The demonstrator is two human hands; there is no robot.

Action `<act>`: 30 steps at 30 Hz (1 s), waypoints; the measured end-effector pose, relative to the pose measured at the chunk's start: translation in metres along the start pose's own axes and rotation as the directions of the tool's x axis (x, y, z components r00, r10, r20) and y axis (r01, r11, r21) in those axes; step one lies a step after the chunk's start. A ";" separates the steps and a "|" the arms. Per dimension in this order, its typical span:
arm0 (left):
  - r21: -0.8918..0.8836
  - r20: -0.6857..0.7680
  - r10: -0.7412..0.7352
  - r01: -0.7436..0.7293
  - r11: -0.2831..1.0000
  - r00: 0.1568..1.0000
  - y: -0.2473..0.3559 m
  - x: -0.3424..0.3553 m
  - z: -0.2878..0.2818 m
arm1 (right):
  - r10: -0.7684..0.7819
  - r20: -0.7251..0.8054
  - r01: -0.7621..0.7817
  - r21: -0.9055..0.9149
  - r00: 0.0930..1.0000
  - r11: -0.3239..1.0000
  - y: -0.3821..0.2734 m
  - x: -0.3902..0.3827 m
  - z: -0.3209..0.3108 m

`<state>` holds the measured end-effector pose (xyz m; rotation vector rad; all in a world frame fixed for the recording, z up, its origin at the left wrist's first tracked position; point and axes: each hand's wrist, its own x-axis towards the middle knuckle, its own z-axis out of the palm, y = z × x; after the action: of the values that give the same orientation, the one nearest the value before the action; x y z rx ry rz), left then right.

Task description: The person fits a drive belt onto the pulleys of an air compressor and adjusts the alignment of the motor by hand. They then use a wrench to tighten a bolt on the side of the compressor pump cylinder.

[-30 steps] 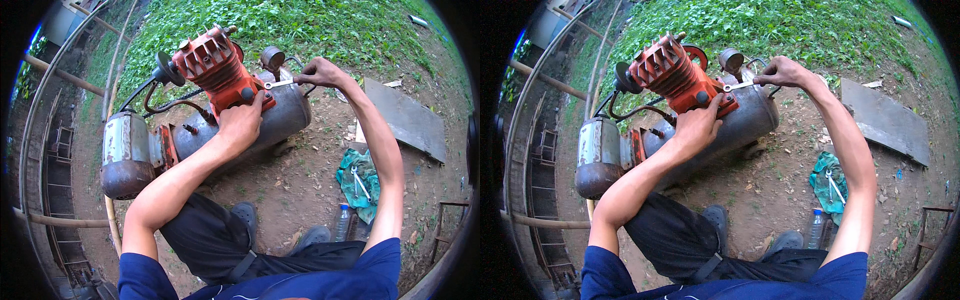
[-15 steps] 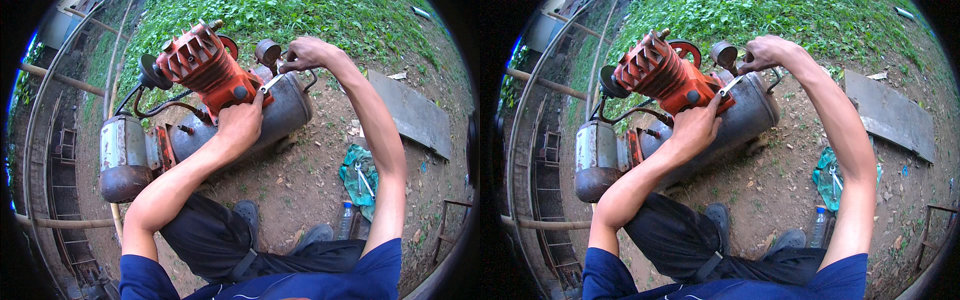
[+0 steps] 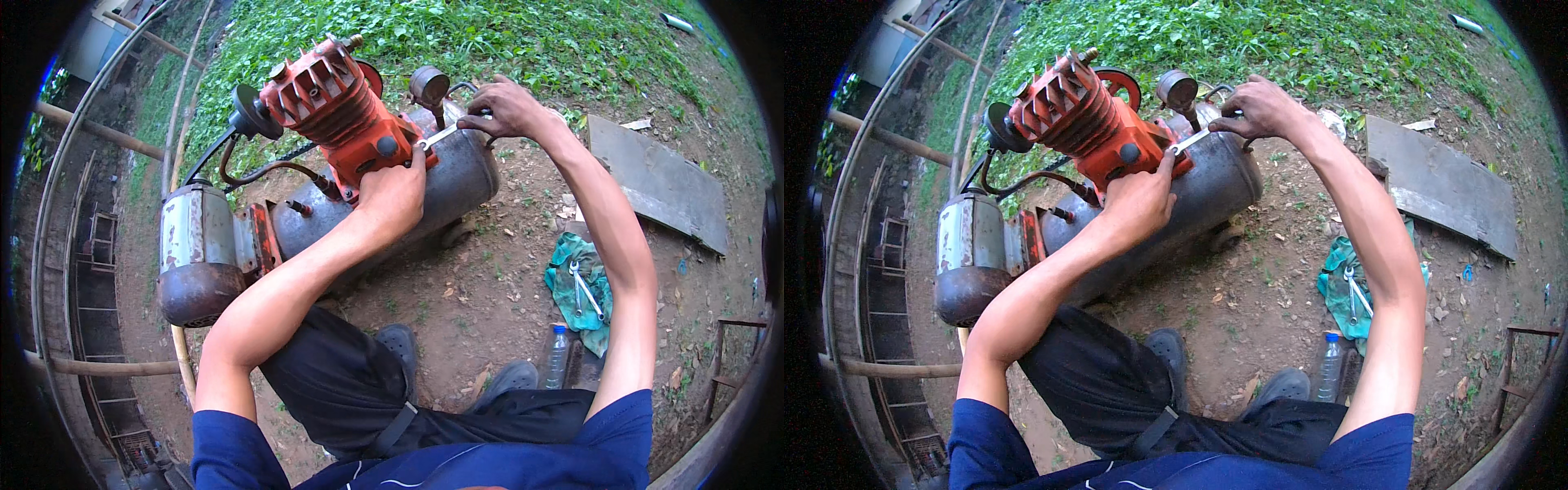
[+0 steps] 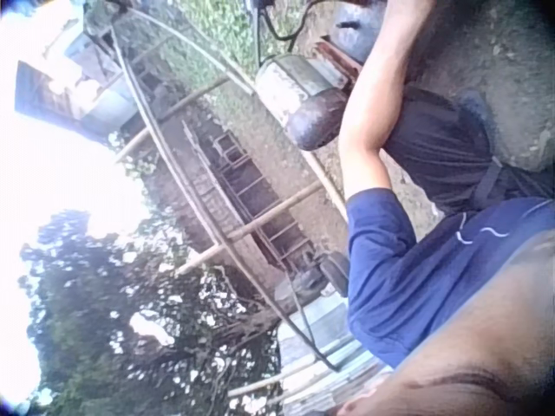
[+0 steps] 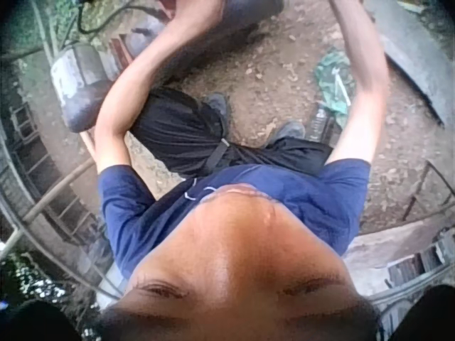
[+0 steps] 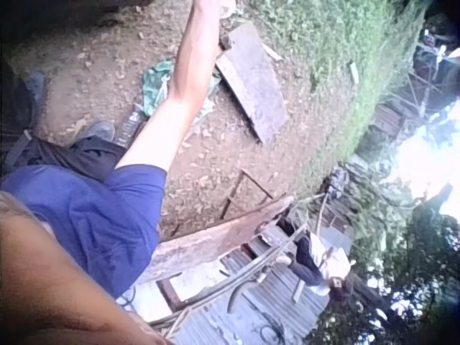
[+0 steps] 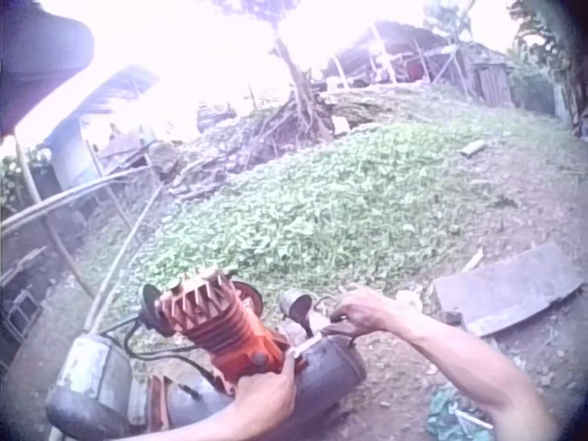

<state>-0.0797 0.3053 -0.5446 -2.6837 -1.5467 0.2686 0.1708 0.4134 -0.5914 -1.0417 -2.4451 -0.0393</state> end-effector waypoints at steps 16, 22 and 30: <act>0.018 0.020 0.015 -0.015 1.000 1.000 -0.011 -0.007 0.005 | 0.474 0.531 -0.621 0.132 0.703 0.772 -0.104 -0.027 -0.012; -0.028 0.002 0.075 -0.075 0.997 0.997 -0.012 -0.016 -0.006 | 0.390 0.581 -0.700 0.598 0.714 0.390 -0.145 -0.023 0.060; -0.196 -0.160 -0.046 0.014 0.981 0.986 -0.030 -0.036 -0.027 | 0.407 0.574 -0.494 0.819 0.711 -0.292 -0.201 -0.014 0.051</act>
<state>-0.1180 0.2910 -0.5098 -2.7377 -1.6407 -0.1078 0.0204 0.2722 -0.6108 -1.0048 -1.0268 1.8480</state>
